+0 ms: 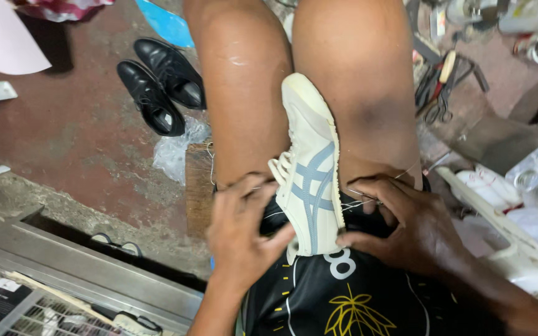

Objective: The person sews the sole of a sneaker using a needle and thread, pulling the thread through the rubber sole and upper material by hand while resting the shoe on their leg.

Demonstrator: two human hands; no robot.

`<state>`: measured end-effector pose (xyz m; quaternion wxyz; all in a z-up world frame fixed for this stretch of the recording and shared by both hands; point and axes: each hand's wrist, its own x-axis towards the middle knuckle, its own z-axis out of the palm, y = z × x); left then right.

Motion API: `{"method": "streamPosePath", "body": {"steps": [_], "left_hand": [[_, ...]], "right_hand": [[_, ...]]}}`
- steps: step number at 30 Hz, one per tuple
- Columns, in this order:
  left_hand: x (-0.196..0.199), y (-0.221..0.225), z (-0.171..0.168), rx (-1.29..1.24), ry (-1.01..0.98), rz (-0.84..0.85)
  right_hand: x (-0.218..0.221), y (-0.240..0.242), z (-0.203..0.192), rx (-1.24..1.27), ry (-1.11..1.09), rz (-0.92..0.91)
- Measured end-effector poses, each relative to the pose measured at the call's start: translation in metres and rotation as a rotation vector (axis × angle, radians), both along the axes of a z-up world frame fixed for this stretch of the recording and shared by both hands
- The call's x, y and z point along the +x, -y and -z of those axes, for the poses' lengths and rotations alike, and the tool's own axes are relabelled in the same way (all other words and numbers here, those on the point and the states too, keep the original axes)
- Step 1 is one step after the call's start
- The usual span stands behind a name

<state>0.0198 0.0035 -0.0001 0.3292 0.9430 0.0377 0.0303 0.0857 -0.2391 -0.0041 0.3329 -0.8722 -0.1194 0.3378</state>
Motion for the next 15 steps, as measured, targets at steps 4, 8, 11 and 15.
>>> {"method": "streamPosePath", "body": {"steps": [4,8,11,15], "left_hand": [[0.016,0.006,0.003,-0.126,0.069,0.103],[0.026,-0.011,-0.005,-0.113,0.084,0.246],[0.033,-0.020,-0.009,-0.118,0.059,0.189],[0.044,-0.016,0.001,-0.055,0.164,0.040]], "right_hand": [[-0.004,-0.014,-0.009,0.073,-0.029,0.022],[-0.007,-0.026,-0.011,0.009,-0.110,0.076],[-0.008,-0.026,-0.010,0.078,-0.040,0.081],[-0.010,-0.019,-0.004,0.142,-0.121,0.169]]}}
